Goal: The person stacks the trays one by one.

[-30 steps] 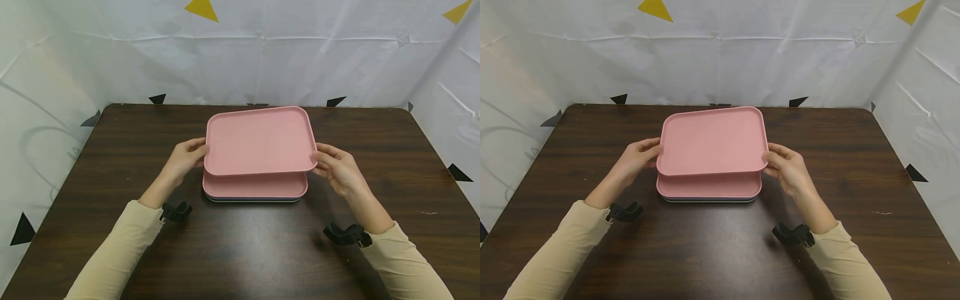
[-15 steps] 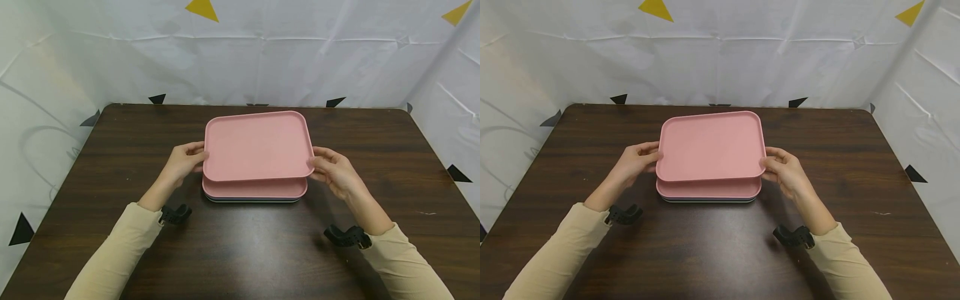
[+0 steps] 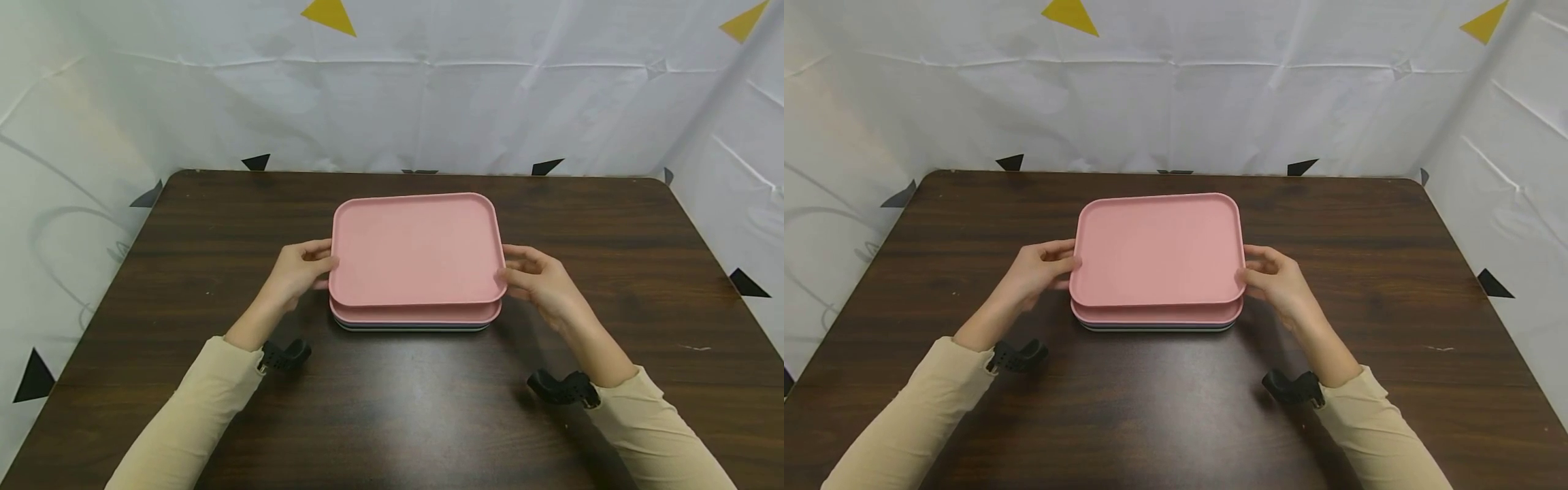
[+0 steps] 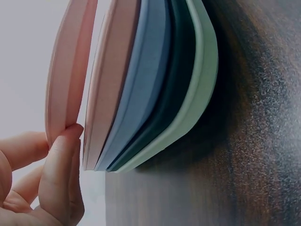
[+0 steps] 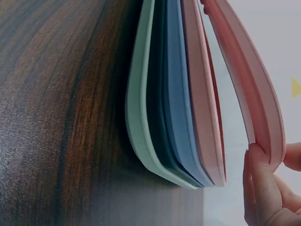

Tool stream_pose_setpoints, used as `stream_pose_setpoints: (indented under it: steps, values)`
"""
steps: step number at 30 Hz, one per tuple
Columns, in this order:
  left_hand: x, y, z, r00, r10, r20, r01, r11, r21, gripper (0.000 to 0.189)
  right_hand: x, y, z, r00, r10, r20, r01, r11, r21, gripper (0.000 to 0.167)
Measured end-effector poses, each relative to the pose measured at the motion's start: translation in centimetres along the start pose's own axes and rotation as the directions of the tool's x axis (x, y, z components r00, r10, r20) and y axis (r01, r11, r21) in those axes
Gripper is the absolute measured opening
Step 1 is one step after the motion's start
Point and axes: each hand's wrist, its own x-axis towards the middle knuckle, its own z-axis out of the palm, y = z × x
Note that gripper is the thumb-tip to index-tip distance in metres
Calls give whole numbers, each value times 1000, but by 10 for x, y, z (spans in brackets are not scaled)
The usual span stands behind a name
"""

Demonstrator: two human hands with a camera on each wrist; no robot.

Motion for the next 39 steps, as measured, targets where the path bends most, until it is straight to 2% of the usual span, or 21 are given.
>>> stream_pose_setpoints:
  steps: [10, 13, 18, 39]
  values:
    - [-4, 0, 2, 1000, -16, 2, 16, 998, 60, 47, 3, 5, 0, 1000, 7, -12, -8, 999, -46, 59]
    - [-5, 0, 3, 1000, -20, 1, 20, 997, 75, 47, 3, 6, -1, 1000, 19, -15, -20, 996, -89, 58]
    - [-5, -2, 4, 1000, -20, 6, 19, 997, 78, 48, 3, 7, -2, 999, 46, -20, -48, 986, -157, 56]
    - [-7, -8, -1, 999, -40, 19, 38, 996, 81, 49, 4, 10, -2, 998, 62, -34, -68, 965, -254, 55]
